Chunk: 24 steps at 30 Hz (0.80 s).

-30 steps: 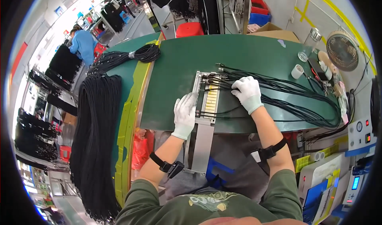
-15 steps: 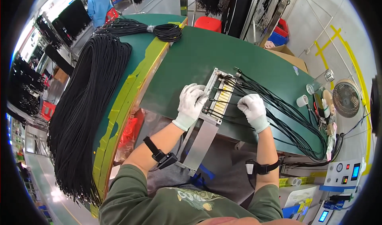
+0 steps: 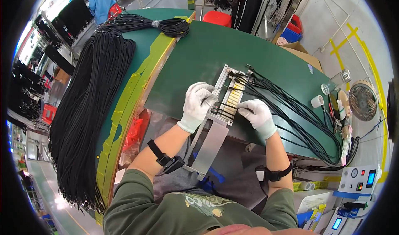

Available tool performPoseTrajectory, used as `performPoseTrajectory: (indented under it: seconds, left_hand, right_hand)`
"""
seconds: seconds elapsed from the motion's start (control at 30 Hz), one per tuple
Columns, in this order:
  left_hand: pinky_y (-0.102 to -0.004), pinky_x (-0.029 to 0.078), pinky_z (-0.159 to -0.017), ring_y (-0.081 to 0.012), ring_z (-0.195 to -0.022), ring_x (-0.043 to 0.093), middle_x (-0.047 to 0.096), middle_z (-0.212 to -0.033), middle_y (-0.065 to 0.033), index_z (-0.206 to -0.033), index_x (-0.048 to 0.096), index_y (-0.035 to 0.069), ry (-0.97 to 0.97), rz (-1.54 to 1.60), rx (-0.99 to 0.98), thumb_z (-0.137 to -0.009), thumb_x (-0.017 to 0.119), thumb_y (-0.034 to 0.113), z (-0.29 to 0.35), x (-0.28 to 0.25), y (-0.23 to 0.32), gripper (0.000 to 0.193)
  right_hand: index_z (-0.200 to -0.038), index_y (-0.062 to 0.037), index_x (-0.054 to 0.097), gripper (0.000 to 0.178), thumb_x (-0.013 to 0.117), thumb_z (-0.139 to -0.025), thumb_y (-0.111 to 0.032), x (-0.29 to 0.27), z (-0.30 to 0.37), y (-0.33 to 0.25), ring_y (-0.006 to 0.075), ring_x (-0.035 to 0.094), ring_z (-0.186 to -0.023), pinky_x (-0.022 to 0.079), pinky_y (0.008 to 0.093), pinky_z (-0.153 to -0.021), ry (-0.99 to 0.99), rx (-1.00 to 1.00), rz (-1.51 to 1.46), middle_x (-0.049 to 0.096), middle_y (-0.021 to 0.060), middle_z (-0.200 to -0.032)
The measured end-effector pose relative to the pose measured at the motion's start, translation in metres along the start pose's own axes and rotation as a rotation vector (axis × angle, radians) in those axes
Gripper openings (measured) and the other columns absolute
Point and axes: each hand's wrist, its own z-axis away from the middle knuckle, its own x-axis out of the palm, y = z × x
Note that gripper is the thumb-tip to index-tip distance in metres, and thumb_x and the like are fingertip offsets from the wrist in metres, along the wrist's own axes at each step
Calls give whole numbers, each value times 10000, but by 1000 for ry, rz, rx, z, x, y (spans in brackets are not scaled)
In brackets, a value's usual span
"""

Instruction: The person gathers a bundle of cables, aligns the ends into the slots of a metal jig, and places the jig into a machine to be processed before removing it.

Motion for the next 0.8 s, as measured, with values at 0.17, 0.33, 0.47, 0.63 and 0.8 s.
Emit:
performPoseTrajectory:
  seconds: [0.17, 0.33, 0.47, 0.63, 0.8]
  left_hand:
    - [-405, 447, -1002, -314, -1132, 598, 698, -1087, -119, -936, 707, 37, 45, -94, -74, -886, 669, 177, 4, 6, -4, 154]
    - [-398, 456, -995, -309, -1123, 607, 701, -1077, -129, -1004, 712, 21, 33, -41, -149, -901, 654, 181, 9, 10, -10, 198]
    - [-393, 465, -992, -301, -1109, 615, 707, -1063, -133, -1023, 706, 1, 0, -36, -179, -907, 648, 181, 8, 8, -16, 222]
    - [-441, 434, -1038, -364, -1183, 572, 663, -1208, -179, -1028, 738, 82, -88, -25, -119, -890, 672, 249, 4, 9, -6, 227]
    - [-550, 344, -1096, -433, -1239, 510, 582, -1328, -224, -981, 782, 194, -233, -265, 173, -848, 704, 369, 0, 11, 17, 233]
  right_hand:
    - [-832, -128, 712, 82, 732, -778, -185, 0, 1, 0, 292, 619, -795, 474, 415, -722, 67, -125, 197, 649, 64, -736]
    - [-818, -152, 711, 76, 742, -766, -199, 0, 0, 5, 266, 608, -840, 457, 399, -754, 73, -144, 349, 630, 34, -737]
    - [-785, -121, 707, 83, 759, -727, -150, -2, -1, 1, 282, 609, -832, 468, 412, -770, 62, -146, 346, 631, 50, -728]
    - [-836, -146, 699, 121, 751, -755, -217, 3, 2, -4, 272, 597, -873, 451, 411, -772, 58, -178, 361, 636, 35, -777]
    - [-859, -148, 694, 147, 756, -756, -233, 6, -1, 2, 279, 591, -900, 444, 415, -800, 70, -152, 400, 642, 29, -819]
